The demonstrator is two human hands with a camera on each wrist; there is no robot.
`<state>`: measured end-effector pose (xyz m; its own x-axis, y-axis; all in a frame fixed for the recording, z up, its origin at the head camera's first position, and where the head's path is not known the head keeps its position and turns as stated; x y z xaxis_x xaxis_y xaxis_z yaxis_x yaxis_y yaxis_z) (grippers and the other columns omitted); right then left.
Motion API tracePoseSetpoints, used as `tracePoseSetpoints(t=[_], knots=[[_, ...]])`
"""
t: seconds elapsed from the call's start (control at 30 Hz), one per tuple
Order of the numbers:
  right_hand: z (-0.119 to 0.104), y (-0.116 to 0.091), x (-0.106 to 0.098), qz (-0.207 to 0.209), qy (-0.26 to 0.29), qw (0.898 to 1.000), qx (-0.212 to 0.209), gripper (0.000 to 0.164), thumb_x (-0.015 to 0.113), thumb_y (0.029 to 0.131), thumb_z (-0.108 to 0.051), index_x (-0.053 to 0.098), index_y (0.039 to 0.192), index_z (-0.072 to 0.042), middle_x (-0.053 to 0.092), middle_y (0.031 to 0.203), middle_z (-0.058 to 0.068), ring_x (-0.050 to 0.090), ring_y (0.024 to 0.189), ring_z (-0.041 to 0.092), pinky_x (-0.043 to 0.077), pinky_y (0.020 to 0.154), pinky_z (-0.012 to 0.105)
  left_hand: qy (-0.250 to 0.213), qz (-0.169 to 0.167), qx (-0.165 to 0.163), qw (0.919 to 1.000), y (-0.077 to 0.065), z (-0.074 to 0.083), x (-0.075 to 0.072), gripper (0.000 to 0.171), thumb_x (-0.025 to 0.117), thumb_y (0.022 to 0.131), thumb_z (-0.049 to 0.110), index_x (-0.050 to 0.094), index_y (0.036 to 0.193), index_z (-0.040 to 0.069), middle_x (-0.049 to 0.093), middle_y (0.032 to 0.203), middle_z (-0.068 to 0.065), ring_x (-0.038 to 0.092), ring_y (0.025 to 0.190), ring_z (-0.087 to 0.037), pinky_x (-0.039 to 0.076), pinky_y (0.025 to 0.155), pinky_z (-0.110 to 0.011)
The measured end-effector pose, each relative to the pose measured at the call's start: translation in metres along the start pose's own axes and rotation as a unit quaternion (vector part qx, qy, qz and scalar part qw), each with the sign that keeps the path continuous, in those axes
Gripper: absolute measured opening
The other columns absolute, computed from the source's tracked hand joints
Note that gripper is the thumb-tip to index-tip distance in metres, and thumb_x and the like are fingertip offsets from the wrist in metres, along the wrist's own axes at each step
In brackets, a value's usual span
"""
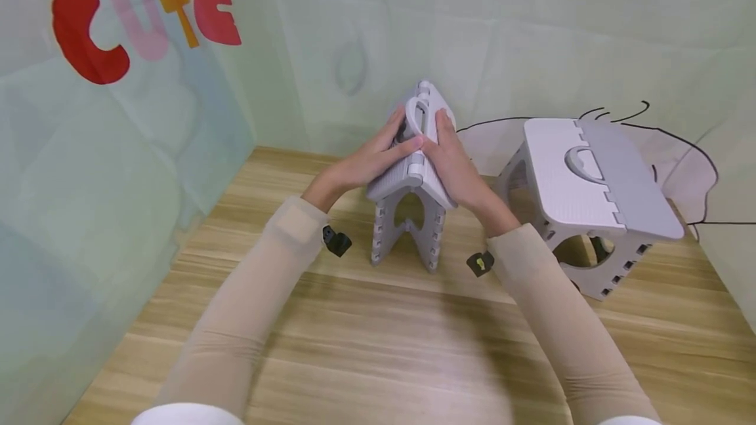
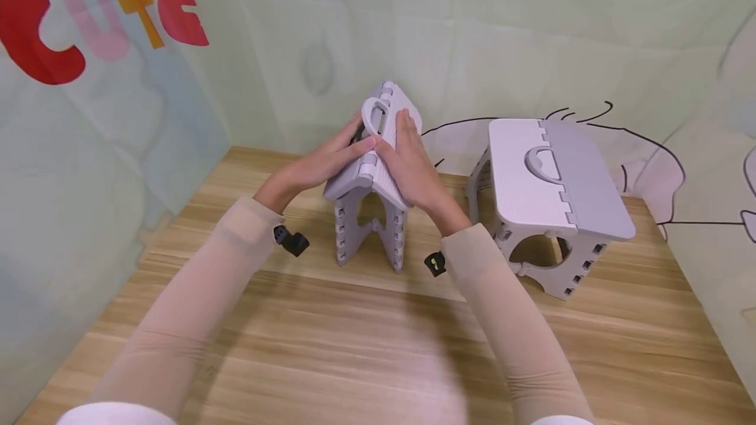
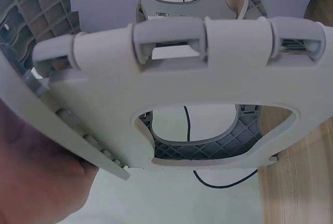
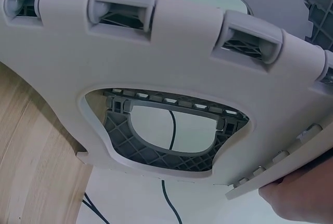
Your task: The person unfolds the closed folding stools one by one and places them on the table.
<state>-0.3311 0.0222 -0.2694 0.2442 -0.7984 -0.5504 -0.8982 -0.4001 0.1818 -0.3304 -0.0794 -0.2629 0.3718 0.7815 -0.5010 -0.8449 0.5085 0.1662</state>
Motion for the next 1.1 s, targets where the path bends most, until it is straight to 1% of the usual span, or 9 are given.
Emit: tracePoseSetpoints(t=[0.2,0.4,0.53,0.7,0.77,0.83,0.97,1.1], knots=[[-0.001,0.000,0.001,-0.005,-0.035,0.999,0.001,0.082,0.029,0.101,-0.055,-0.007,0.159,-0.009,-0.011,0.166,0.008,-0.006,0.150,0.020,0.004,0.120,0.049,0.004,-0.005,-0.006,1.0000,-0.001,-0.002,0.000,0.091,0.041,0.099,0.056,-0.013,0.158,0.011,-0.016,0.165,-0.007,-0.010,0.148,-0.010,0.003,0.120,-0.037],[0.001,0.000,0.002,-0.012,-0.049,0.999,0.000,0.082,0.029,0.101,-0.055,-0.007,0.159,-0.010,-0.012,0.166,0.008,-0.006,0.150,0.021,0.006,0.120,0.052,0.009,-0.007,-0.017,0.9998,-0.003,-0.006,0.000,0.094,0.042,0.098,0.059,-0.013,0.158,0.013,-0.015,0.165,-0.007,-0.010,0.148,-0.011,0.003,0.121,-0.041],[0.002,0.000,0.002,-0.015,-0.068,0.998,0.005,0.082,0.028,0.101,-0.057,-0.008,0.159,-0.011,-0.012,0.166,0.006,-0.006,0.150,0.021,0.007,0.119,0.054,0.010,-0.003,-0.013,0.9999,-0.004,-0.006,-0.001,0.094,0.042,0.097,0.062,-0.012,0.159,0.016,-0.013,0.166,-0.006,-0.006,0.148,-0.012,0.007,0.121,-0.044],[0.002,0.000,0.002,-0.018,-0.093,0.996,0.008,0.081,0.026,0.102,-0.057,-0.007,0.159,-0.010,-0.013,0.166,0.005,-0.007,0.150,0.020,0.007,0.120,0.052,0.018,0.009,-0.002,0.9998,-0.003,-0.006,-0.002,0.094,0.043,0.097,0.061,-0.009,0.160,0.014,-0.009,0.167,-0.006,-0.001,0.149,-0.014,0.010,0.120,-0.046],[0.002,0.000,0.002,-0.019,-0.098,0.995,0.008,0.080,0.026,0.102,-0.056,-0.007,0.159,-0.009,-0.012,0.166,0.006,-0.008,0.150,0.020,0.006,0.120,0.051,0.029,0.016,-0.001,0.9994,-0.003,-0.006,-0.003,0.093,0.043,0.097,0.061,-0.006,0.160,0.014,-0.006,0.167,-0.006,0.002,0.149,-0.015,0.012,0.120,-0.047],[0.002,0.000,0.002,-0.020,-0.103,0.994,0.008,0.080,0.025,0.103,-0.055,-0.007,0.159,-0.008,-0.012,0.166,0.007,-0.008,0.150,0.019,0.005,0.120,0.049,0.046,0.024,-0.007,0.9986,-0.004,-0.007,-0.004,0.093,0.043,0.097,0.062,-0.004,0.161,0.014,-0.004,0.167,-0.005,0.003,0.150,-0.015,0.013,0.120,-0.047],[0.001,-0.001,0.001,-0.023,-0.115,0.993,0.006,0.080,0.024,0.103,-0.055,-0.007,0.159,-0.007,-0.012,0.166,0.007,-0.009,0.150,0.019,0.003,0.121,0.047,0.082,0.037,-0.024,0.9956,-0.005,-0.011,-0.006,0.095,0.041,0.096,0.066,-0.002,0.161,0.013,-0.003,0.167,-0.004,0.001,0.150,-0.015,0.012,0.120,-0.049],[0.000,-0.001,0.001,-0.026,-0.127,0.992,0.000,0.080,0.023,0.103,-0.055,-0.007,0.158,-0.006,-0.013,0.166,0.008,-0.010,0.150,0.019,0.002,0.121,0.046,0.099,0.042,-0.032,0.9937,-0.006,-0.013,-0.007,0.096,0.040,0.095,0.068,-0.002,0.161,0.012,-0.004,0.167,-0.005,-0.002,0.150,-0.015,0.010,0.120,-0.048]])
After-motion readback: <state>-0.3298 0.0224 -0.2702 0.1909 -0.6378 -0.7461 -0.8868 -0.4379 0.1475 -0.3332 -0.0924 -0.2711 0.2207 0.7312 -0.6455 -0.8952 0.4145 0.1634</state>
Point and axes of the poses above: each hand's wrist, its own y-axis towards the middle knuckle, its own x-axis out of the palm, z = x × y, the point moved 10 cm from there along y, towards the middle knuckle
